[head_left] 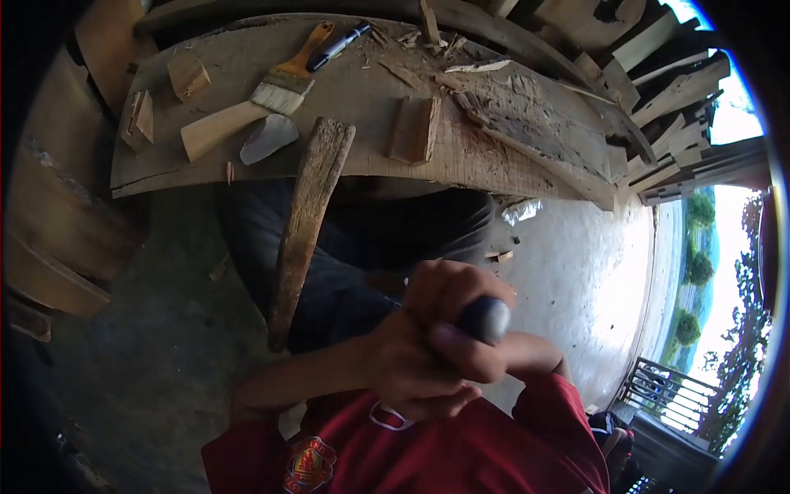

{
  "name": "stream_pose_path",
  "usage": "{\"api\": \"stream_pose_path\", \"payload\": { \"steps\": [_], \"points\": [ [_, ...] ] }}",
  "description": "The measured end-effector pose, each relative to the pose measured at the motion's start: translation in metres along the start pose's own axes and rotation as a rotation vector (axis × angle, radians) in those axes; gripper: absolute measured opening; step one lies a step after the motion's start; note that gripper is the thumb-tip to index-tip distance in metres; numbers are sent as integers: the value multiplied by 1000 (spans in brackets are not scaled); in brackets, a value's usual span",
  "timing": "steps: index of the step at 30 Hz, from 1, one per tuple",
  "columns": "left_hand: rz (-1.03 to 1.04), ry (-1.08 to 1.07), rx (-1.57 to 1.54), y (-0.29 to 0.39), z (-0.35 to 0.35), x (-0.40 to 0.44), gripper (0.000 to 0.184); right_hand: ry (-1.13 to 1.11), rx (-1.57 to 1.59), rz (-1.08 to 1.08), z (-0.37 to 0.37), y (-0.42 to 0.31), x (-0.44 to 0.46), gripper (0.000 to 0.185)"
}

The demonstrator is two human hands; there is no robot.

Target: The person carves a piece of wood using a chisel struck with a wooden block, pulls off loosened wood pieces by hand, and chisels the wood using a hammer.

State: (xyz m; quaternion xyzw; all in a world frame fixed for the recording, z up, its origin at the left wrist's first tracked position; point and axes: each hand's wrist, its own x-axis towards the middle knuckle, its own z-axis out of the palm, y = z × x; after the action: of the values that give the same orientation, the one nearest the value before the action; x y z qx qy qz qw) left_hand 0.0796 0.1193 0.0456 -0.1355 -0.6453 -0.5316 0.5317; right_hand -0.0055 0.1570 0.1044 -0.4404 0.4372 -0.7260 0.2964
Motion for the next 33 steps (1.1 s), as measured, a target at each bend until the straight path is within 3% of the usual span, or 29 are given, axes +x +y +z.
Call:
{"api": "stream_pose_path", "payload": {
  "steps": [3, 4, 5, 7, 12, 16, 22, 27, 31, 33],
  "points": [
    [-39, 5, 170, 14, -16, 2, 14, -302, -136, -223, -18, 4, 19, 16],
    [-126, -110, 271, 24, -32, 11, 14, -433, -230, -293, -23, 1, 27, 16],
    [-220, -229, 368, 32, -47, 13, 15, -452, -358, -424, -21, 0, 31, 14],
    [-412, -125, 327, 36, -67, -3, 17, -403, -567, -649, -14, 5, 31, 11],
    [-577, -67, 889, 21, -106, -15, 7, -452, -628, -801, -32, 40, 61, 22],
    [-743, -51, 1025, 10, -113, -18, 5, -502, -479, -927, -41, 83, 73, 26],
    [-812, 40, 1070, -5, -99, -30, 8, -471, -315, -933, -49, 114, 70, 30],
    [-905, 171, 1192, -15, -88, -32, 38, -288, -371, -859, -46, 117, 47, 29],
    [-731, 5, 1306, -20, -87, -14, 44, -263, -409, -746, -52, 112, 41, 24],
    [-590, -206, 1195, -21, -80, 1, 43, -252, -417, -710, -55, 107, 39, 23]
  ]
}}
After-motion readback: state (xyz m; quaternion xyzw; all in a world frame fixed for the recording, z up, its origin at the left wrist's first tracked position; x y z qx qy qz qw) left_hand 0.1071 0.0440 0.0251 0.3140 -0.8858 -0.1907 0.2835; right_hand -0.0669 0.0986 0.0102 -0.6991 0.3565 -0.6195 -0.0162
